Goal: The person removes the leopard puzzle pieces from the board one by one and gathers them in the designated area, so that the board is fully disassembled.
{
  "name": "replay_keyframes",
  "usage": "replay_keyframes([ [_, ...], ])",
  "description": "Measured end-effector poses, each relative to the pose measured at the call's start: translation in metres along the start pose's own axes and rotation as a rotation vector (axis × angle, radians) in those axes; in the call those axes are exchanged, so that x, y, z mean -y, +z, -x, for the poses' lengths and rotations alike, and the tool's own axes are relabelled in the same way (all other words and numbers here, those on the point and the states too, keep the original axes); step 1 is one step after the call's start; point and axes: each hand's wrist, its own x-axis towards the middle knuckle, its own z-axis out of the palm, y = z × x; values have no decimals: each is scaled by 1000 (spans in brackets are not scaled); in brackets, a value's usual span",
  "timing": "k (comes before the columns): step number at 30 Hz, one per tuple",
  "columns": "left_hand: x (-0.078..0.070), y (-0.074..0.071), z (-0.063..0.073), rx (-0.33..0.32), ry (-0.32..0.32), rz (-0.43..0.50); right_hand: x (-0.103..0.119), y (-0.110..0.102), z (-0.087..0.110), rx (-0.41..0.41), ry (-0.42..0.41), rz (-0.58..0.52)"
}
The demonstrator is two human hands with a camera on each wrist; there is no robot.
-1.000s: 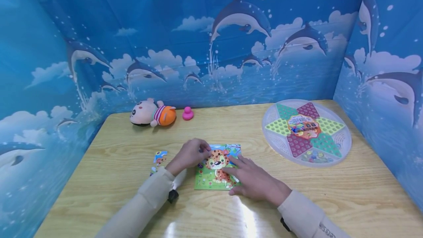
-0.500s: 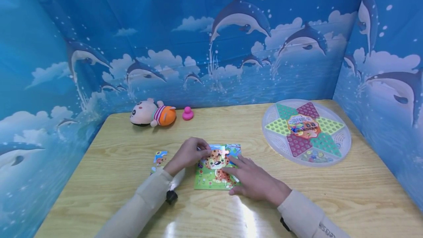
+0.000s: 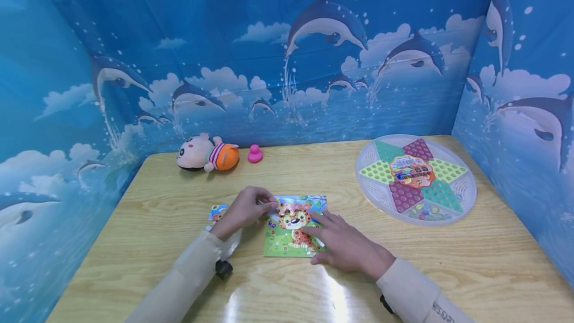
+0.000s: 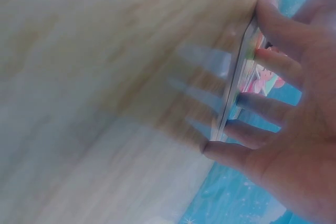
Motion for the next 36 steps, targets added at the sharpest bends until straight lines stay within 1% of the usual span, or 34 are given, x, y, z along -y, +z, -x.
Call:
replay_keyframes([
  [9,16,-18,11,-36,-43,27,0,0,0,-4,1,-13],
  [14,28,-32,17,-48,-106,39,0,-1,1,0,2,-22],
  [21,43,-51,24,-104,-149,36,0,-2,0,2,-1,-26],
  [25,50,-58,28,-126,-181,59,0,-2,1,4,2,-35],
  [33,58,-68,34,-119,-235,101,0,-1,1,6,8,-36],
  [36,60,-69,35,-124,-247,95,0,-1,1,9,13,-34],
])
